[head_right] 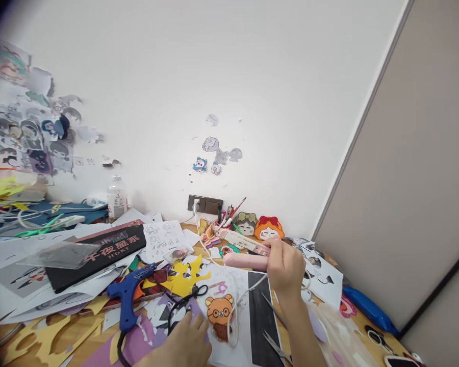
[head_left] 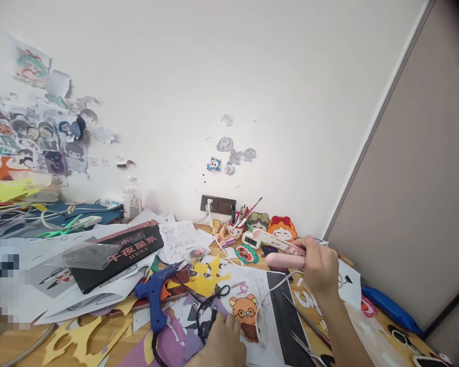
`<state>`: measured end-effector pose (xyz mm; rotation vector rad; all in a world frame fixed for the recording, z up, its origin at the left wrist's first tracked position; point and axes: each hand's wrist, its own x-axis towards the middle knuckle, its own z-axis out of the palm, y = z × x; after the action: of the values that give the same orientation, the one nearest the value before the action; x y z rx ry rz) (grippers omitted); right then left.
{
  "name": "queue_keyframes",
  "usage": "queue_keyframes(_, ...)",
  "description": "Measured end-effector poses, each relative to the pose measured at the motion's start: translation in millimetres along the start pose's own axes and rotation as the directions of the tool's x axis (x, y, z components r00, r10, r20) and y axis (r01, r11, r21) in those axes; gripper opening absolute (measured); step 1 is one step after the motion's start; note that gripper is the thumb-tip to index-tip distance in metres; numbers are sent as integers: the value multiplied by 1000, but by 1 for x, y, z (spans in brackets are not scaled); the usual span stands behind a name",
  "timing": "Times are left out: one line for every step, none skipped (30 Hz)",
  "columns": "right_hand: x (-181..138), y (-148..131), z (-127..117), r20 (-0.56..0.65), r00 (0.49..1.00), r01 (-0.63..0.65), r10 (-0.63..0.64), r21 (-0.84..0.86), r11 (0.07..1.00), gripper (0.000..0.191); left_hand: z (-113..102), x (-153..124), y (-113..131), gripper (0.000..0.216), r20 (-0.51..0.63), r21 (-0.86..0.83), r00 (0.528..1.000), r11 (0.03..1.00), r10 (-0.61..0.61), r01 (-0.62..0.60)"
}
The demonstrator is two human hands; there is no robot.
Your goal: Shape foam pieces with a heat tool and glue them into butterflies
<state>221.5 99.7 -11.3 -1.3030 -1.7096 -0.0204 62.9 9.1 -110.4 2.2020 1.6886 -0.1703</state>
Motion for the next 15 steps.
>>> queue_keyframes(-1,-1,0,3,1000,-1,1,4,1000,41,2,1,-2,22,-6,-2,1000,1000,3,-3)
queue_keyframes(-1,-2,-1,10,1000,-3,3,7,1000,41,4,2,-4,23,-13,-8,1000,1000,11,-11)
queue_keyframes(-1,-3,-1,17,1000,-8,7,11,1000,41,6,2,-6,25,-20,-14,1000,1000,23,-23)
queue_keyframes(-1,-4,-2,22,1000,-16,16,17,1000,41,8,3,-7,27,-28,-21,999,999,37,-37)
queue_keyframes(-1,-5,-3,27,999,-22,22,24,999,41,11,3,-8,27,-37,-27,998,998,51,-52)
queue_keyframes(-1,-5,-4,30,999,-26,25,32,999,40,13,4,-10,26,-50,-34,997,997,66,-68)
queue_keyframes(-1,-6,-5,30,999,-27,26,37,999,40,16,4,-11,25,-67,-41,994,996,80,-83)
queue_keyframes(0,-5,-6,25,999,-29,28,40,999,40,19,5,-12,24,-89,-48,992,994,93,-97)
queue_keyframes(1,-5,-7,17,999,-35,34,39,999,39,22,6,-12,25,-114,-55,988,993,102,-109)
queue_keyframes(2,-4,-9,5,999,-44,44,34,998,39,25,8,-13,25,-137,-60,985,991,108,-117)
queue_keyframes(3,-4,-11,-6,998,-56,56,24,998,39,28,10,-14,24,-154,-64,982,991,108,-119)
queue_keyframes(3,-3,-13,-16,997,-71,71,15,997,39,31,13,-14,24,-162,-66,981,991,103,-115)
queue_keyframes(4,-3,-15,-22,996,-85,85,8,996,39,34,16,-14,25,-165,-67,982,992,96,-109)
queue_keyframes(5,-2,-16,-25,995,-100,100,3,995,39,36,19,-15,27,-162,-68,983,993,88,-100)
queue_keyframes(5,-2,-18,-22,994,-110,110,3,994,39,39,21,-15,30,-161,-70,984,993,81,-93)
